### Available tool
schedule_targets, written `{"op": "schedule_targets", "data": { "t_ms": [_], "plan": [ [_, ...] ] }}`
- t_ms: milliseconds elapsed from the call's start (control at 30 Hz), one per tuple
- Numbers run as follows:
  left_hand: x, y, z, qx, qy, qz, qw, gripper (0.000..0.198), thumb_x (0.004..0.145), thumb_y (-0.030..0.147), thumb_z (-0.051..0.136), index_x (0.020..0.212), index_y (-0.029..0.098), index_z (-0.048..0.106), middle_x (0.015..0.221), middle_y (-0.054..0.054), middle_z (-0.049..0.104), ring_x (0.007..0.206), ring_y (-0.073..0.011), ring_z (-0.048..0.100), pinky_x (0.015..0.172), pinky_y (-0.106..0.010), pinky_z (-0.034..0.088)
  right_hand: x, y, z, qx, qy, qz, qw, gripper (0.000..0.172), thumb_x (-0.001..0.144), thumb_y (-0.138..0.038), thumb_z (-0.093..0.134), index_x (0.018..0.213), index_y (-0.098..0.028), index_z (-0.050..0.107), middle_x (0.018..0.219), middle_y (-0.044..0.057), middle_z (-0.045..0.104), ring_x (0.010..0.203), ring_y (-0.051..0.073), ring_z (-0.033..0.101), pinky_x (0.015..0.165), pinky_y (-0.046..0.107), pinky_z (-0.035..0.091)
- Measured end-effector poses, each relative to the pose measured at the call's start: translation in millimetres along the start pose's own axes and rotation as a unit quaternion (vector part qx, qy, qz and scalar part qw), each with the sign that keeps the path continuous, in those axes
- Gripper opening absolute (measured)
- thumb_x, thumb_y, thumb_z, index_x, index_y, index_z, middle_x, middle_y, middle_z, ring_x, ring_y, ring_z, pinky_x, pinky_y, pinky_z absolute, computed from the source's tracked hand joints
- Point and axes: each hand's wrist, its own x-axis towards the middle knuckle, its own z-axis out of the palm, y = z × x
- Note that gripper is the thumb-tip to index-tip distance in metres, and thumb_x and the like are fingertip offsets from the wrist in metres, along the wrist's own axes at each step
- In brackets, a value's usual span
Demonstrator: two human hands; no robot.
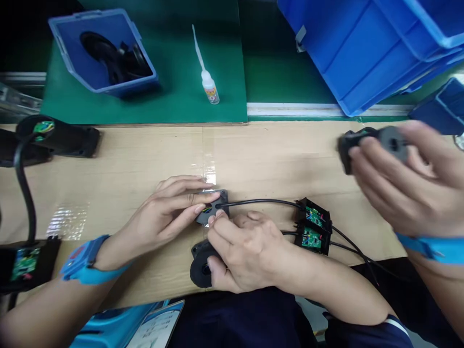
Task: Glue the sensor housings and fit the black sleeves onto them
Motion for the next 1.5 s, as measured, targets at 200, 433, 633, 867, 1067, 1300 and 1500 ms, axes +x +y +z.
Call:
{"op": "schedule_targets", "data": {
  "t_ms": [200,433,633,867,1067,1300,1500],
  "plan": [
    [-1,6,9.0,-0.104,0.008,-0.060,0.993,0.037,0.106,0.031,0.049,0.141,0.028,0.059,0.130,-0.004,0.072,0.126,-0.0211,0.064,0.112,-0.042,0.046,-5,-41,18,0.064,-0.018,-0.069,0.995,0.046,0.092,-0.030,0.043,0.121,-0.004,0.067,0.115,0.015,0.075,0.075,0.023,0.072,0.060,0.038,0.059],
    [18,12,9.4,-0.219,-0.023,-0.125,0.967,0.037,0.102,0.038,0.057,0.135,0.021,0.060,0.114,-0.005,0.074,0.105,-0.0169,0.070,0.093,-0.028,0.054,-3,-31,14,0.077,-0.039,-0.074,0.993,0.039,0.093,-0.025,0.043,0.118,-0.006,0.066,0.108,0.013,0.073,0.076,0.023,0.069,0.061,0.038,0.056],
    [23,12,16.3,-0.182,-0.001,-0.124,0.975,0.034,0.100,0.039,0.060,0.127,0.020,0.065,0.113,-0.005,0.073,0.096,-0.0164,0.070,0.080,-0.027,0.055,-2,-28,13,0.090,-0.065,-0.079,0.991,0.036,0.091,-0.022,0.043,0.116,-0.008,0.066,0.101,0.010,0.069,0.075,0.023,0.064,0.060,0.038,0.052],
    [0,12,20.2,0.081,0.145,0.087,0.982,0.023,0.099,0.010,0.050,0.117,0.020,0.059,0.115,-0.006,0.076,0.118,-0.0210,0.070,0.100,-0.041,0.055,-1,-29,11,0.090,-0.085,-0.065,0.990,0.033,0.090,-0.019,0.041,0.110,-0.011,0.065,0.096,0.009,0.065,0.073,0.021,0.061,0.059,0.035,0.049],
    [-12,13,9.8,0.232,0.062,0.219,0.946,0.022,0.103,0.011,0.048,0.121,0.020,0.058,0.133,-0.010,0.072,0.127,-0.0251,0.068,0.100,-0.042,0.057,-5,-29,15,0.097,-0.066,-0.065,0.991,0.028,0.090,-0.024,0.043,0.104,-0.012,0.065,0.102,0.010,0.067,0.073,0.022,0.062,0.059,0.036,0.047],
    [-4,23,5.3,0.226,0.032,0.213,0.950,0.021,0.097,0.010,0.061,0.118,0.014,0.058,0.125,-0.014,0.075,0.113,-0.0237,0.074,0.098,-0.041,0.059,-6,-25,16,0.131,-0.058,-0.060,0.988,0.025,0.090,-0.024,0.042,0.101,-0.015,0.064,0.098,0.008,0.066,0.074,0.022,0.060,0.063,0.038,0.048],
    [-12,18,11.2,0.238,0.038,0.190,0.952,0.029,0.090,0.010,0.070,0.117,0.018,0.059,0.136,-0.008,0.071,0.121,-0.0195,0.069,0.105,-0.041,0.056,-7,-20,15,0.147,-0.082,-0.051,0.984,0.030,0.095,-0.025,0.044,0.111,-0.012,0.066,0.119,0.012,0.068,0.098,0.026,0.060,0.077,0.039,0.051]
  ]
}}
